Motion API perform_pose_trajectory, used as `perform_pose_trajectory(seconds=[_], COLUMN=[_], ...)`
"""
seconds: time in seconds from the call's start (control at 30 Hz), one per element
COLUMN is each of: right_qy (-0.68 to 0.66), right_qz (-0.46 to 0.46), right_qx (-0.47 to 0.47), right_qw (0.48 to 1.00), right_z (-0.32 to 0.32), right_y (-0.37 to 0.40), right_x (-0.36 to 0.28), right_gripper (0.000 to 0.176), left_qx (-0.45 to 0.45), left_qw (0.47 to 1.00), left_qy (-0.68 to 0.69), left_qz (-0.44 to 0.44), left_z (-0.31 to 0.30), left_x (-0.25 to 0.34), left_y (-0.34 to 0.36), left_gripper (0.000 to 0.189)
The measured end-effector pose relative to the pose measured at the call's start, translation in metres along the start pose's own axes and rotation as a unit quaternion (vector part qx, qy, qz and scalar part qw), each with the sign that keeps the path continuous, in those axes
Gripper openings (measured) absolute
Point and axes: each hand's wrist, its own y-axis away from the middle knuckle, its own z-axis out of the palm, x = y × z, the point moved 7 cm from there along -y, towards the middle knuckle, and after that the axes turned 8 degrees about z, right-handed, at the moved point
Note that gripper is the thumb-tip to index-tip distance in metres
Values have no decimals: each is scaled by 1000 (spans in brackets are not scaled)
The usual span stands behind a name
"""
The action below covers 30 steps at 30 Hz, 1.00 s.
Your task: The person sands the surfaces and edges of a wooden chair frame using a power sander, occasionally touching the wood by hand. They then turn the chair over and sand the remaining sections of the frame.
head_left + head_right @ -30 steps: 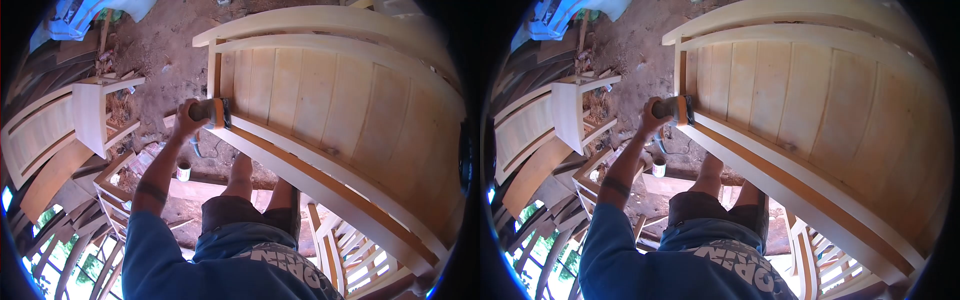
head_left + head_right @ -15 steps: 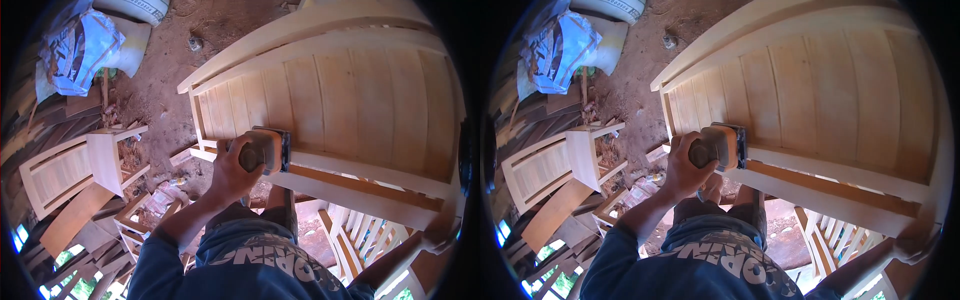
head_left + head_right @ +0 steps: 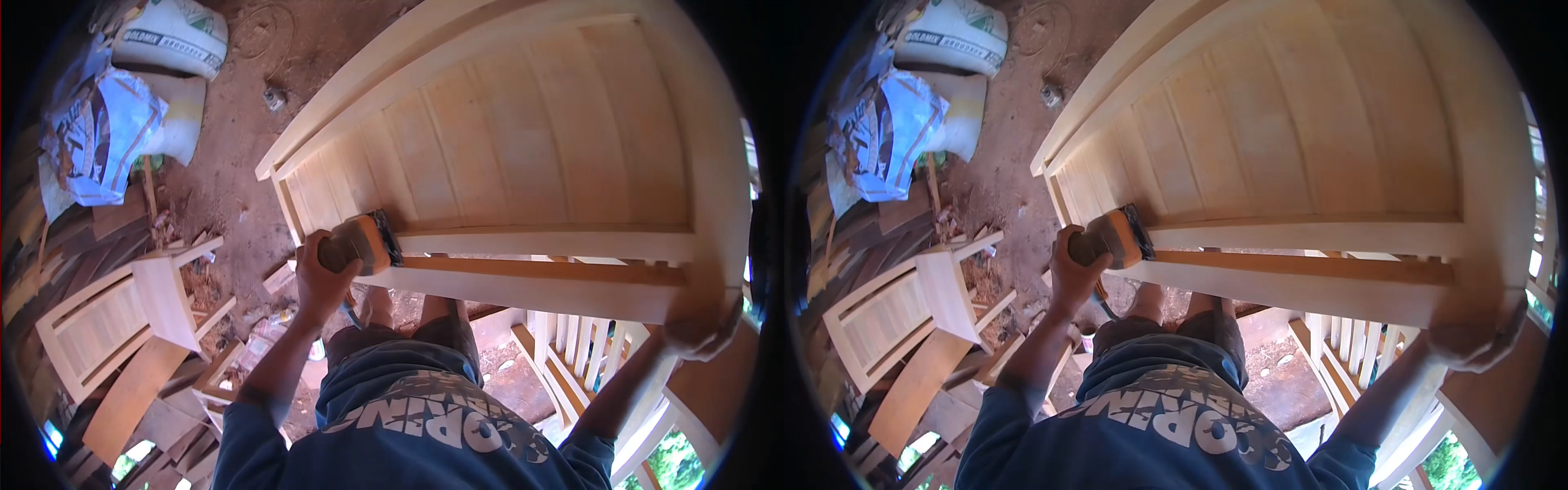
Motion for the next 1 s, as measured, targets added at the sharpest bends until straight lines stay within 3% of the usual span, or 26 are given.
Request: perform_pose_trajectory(seconds=[0.1, 0.17, 0.23, 0.43, 0.47, 0.7, 0.83, 1.0], right_qy=[-124, -114, -198, -208, -201, -217, -233, -273], right_qz=[125, 151, 245, 299, 304, 309, 316, 376], right_qx=[34, 32, 67, 71, 78, 92, 102, 100], right_qw=[984, 981, 947, 929, 928, 921, 914, 880], right_z=[7, 10, 17, 18, 11, 8, 3, 2], right_y=[5, 1, 8, 3, 0, -2, -5, -2], right_x=[-10, -22, -21, -28, -26, -24, -22, -16], right_gripper=[50, 49, 49, 52, 51, 39, 35, 30], left_qx=[-25, -37, -45, -6, 9, 2, -50, -35], left_qw=[998, 993, 989, 946, 920, 813, 772, 773], left_qy=[-13, 1, 23, 34, 29, 22, 20, 5], left_qz=[54, 111, 136, 323, 391, 582, 634, 634], left_z=[2, 6, 8, 10, 8, 5, 8, 12], left_x=[81, 132, 177, 287, 321, 406, 451, 519], left_y=[9, 10, 12, 14, 16, 24, 21, 7], left_gripper=[66, 68, 70, 67, 66, 69, 70, 67])
